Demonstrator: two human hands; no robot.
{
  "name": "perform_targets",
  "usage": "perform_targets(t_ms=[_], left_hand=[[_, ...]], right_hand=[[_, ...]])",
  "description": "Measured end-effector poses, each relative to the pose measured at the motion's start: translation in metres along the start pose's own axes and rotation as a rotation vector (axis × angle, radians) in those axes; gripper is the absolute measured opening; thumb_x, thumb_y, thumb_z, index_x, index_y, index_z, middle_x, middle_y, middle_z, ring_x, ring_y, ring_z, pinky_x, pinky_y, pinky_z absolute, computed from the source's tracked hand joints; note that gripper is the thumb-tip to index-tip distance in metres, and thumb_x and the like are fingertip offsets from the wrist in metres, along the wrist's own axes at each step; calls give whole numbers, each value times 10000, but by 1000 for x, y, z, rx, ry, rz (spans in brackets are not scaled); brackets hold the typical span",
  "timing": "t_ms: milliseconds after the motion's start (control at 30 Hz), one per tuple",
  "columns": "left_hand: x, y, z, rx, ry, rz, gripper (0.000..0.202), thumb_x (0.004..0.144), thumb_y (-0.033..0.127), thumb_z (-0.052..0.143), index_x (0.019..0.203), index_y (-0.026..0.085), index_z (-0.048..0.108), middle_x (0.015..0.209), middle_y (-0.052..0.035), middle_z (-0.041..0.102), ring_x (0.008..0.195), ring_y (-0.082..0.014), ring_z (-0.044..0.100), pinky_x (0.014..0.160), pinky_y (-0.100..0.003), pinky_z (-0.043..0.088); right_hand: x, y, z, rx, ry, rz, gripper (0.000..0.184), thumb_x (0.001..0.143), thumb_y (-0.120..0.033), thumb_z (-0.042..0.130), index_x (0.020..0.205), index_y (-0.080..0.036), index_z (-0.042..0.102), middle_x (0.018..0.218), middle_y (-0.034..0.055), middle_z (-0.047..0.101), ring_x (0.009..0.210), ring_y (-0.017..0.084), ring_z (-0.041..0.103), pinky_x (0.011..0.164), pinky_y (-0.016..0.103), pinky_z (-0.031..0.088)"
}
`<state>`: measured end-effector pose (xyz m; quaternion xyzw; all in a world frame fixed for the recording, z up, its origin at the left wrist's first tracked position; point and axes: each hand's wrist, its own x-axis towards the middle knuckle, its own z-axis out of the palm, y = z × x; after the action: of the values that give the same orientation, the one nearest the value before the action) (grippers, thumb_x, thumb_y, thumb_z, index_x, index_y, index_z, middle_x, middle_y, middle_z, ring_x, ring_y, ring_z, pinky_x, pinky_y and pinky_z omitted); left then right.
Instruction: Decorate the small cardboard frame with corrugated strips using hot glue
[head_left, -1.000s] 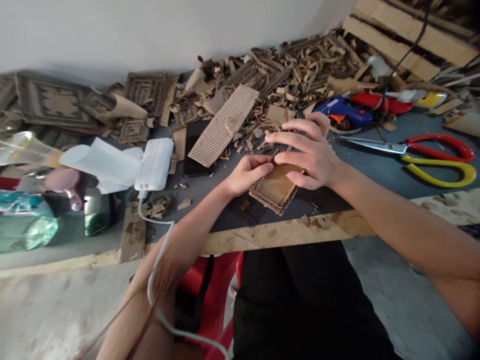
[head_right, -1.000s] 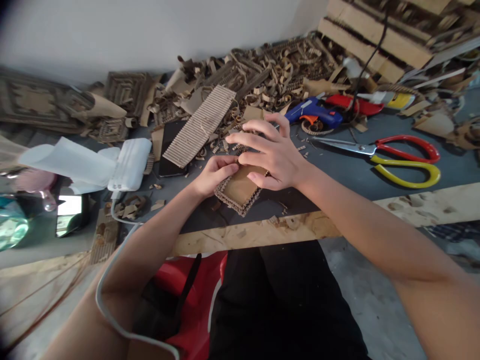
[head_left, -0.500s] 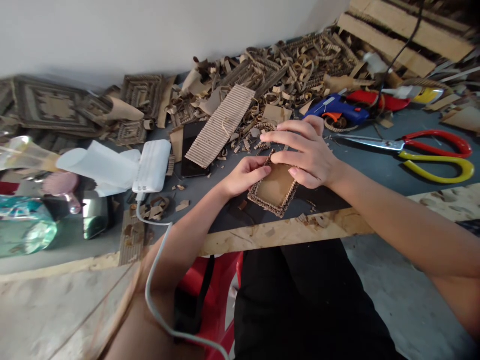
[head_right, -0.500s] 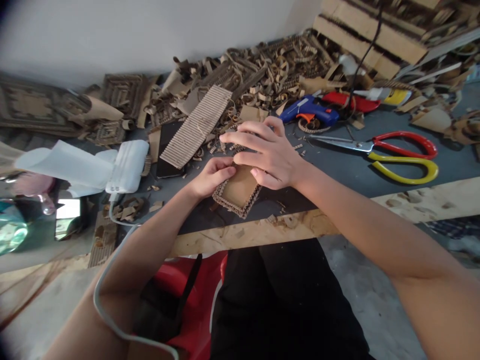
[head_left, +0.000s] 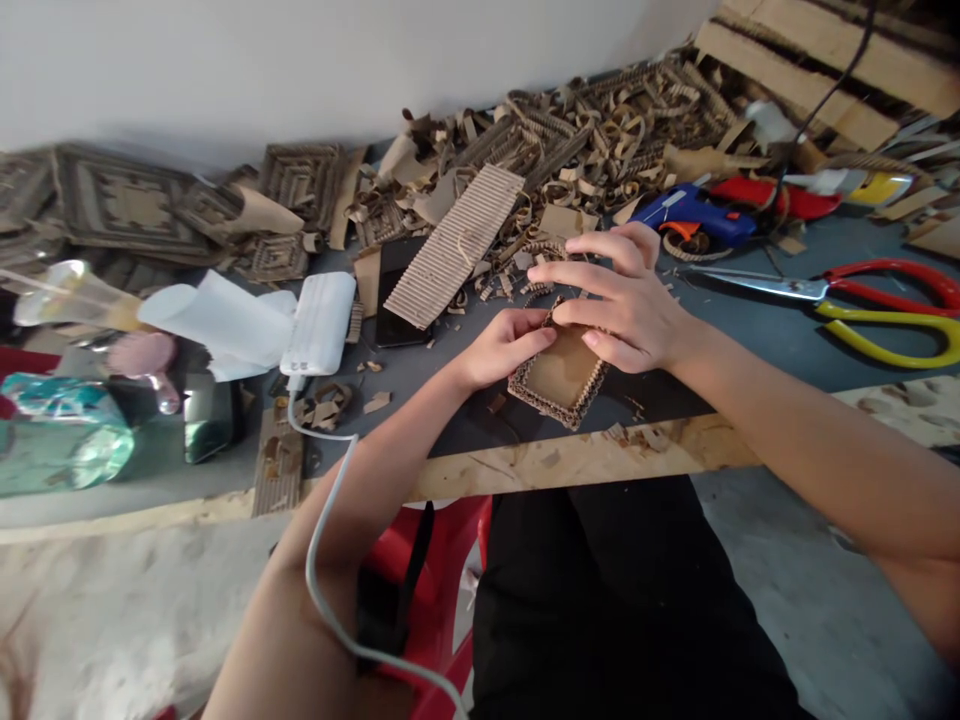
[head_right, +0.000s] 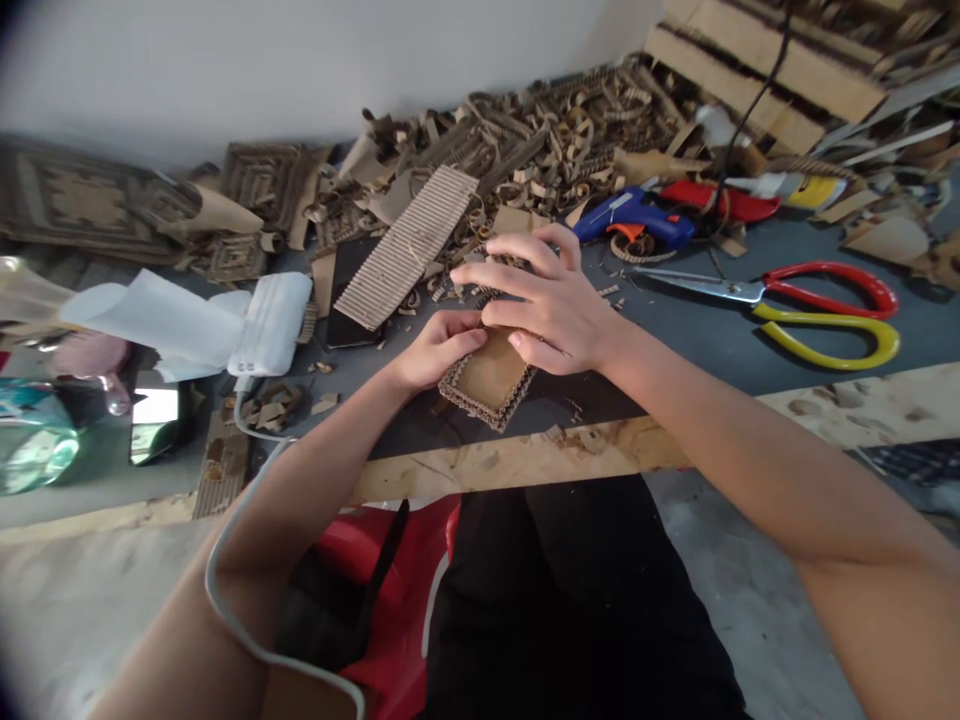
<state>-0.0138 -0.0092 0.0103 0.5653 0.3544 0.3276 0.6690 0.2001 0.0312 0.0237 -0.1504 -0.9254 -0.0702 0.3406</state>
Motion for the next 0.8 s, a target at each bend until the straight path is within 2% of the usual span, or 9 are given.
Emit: perform_targets(t_ms=[167, 300, 433, 567, 667, 800], left_hand=[[1, 2, 2, -72, -6, 6, 440, 749, 523, 784, 918, 121, 722, 777, -21, 721, 695, -114, 658, 651, -206, 510], [1, 1, 2, -97, 19, 10, 410, 748, 488, 792, 921, 121, 732, 793, -18, 731, 720, -117, 670, 677, -205, 514], [0, 0, 1, -89, 25, 13, 417, 749, 496, 783, 932, 124, 738, 783, -14, 723, 702, -118, 658, 653, -206, 497], [0, 0, 2, -105, 49, 12, 417, 758, 499, 768, 937, 124, 731, 761, -10, 702, 666, -114, 634, 598, -202, 462], [0, -1, 2, -119, 56, -1, 397, 768, 490, 761, 913, 122, 722, 746, -9, 692, 629, -103, 612, 573, -200, 443], [0, -1, 3, -126, 54, -8, 379, 766, 465, 762, 916, 119, 725, 773, -21, 707, 685, -123, 644, 646, -226, 489]], right_hand=[[0, 0, 1, 7, -19, 18, 507, 1038, -462, 181, 1022, -252, 643, 1523, -75, 499, 1363, 285, 435, 1106, 598, 339], [-1, 0, 1, 9, -11, 0, 441, 1040, -411, 223, 1020, -251, 634, 1528, -70, 503, 1354, 270, 434, 1095, 578, 353], [-5, 3, 4, -5, 22, 5, 397, 1027, -429, 259, 1073, -267, 618, 1541, -45, 492, 1315, 257, 457, 1074, 558, 388], [-7, 5, 6, 27, -8, 62, 423, 1022, -499, 246, 1099, -326, 624, 1576, -109, 445, 1318, 240, 474, 1133, 537, 343], [-5, 4, 5, 6, 15, 33, 372, 1011, -441, 277, 1086, -311, 618, 1576, -96, 448, 1318, 241, 468, 1120, 528, 329], [-1, 1, 3, -30, 36, 7, 342, 1003, -387, 293, 1049, -284, 616, 1519, -61, 508, 1316, 243, 463, 1070, 525, 357]])
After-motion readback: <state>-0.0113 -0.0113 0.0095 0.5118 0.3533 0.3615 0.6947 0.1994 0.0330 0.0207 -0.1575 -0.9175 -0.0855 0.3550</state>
